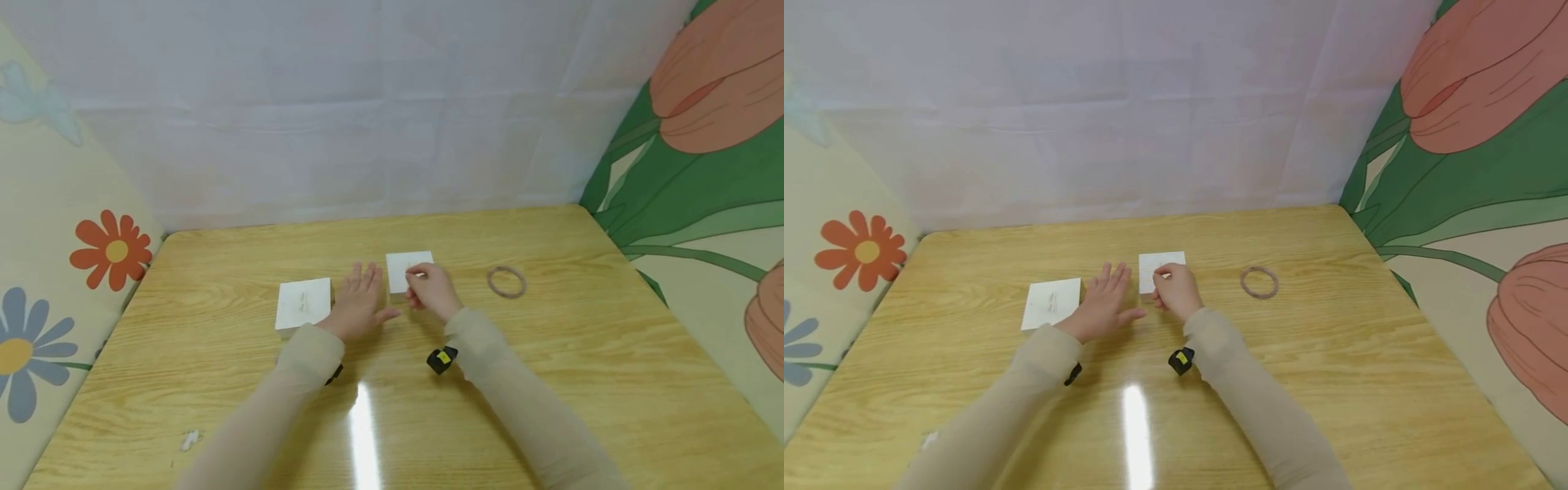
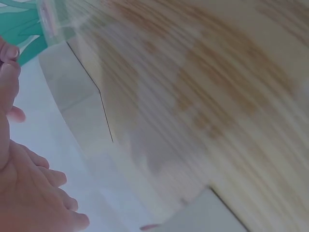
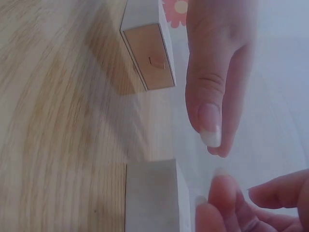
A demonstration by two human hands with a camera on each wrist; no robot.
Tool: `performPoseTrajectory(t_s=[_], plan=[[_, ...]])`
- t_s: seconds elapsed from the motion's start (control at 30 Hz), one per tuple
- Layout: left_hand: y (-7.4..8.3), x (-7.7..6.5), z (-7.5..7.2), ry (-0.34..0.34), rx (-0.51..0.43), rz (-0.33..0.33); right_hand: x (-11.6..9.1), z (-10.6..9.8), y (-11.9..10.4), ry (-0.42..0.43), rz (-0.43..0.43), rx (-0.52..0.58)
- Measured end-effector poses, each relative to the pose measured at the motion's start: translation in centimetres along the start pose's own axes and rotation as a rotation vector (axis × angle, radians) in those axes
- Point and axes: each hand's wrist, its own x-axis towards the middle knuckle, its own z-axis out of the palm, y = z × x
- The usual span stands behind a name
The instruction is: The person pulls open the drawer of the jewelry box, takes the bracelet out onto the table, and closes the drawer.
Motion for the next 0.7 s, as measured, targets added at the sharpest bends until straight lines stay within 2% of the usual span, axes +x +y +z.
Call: performPoseTrajectory(t_s=[0.27,0.5,0.7], plan=[[0.6,1.0,0.6,0.005,0.022,0.034,0.3,-1.1,0.5,0.039,-0.008,-0.009],[1.3,2.2,0.8,-0.027,0.015,0.022,0.5,-2.0,0.9,0.054,0.012,-0.031],[1.6,3.3,1.2,-0.025,0.076,0.041,0.5,-2.6,1.4,0.087,0.019,0.004]])
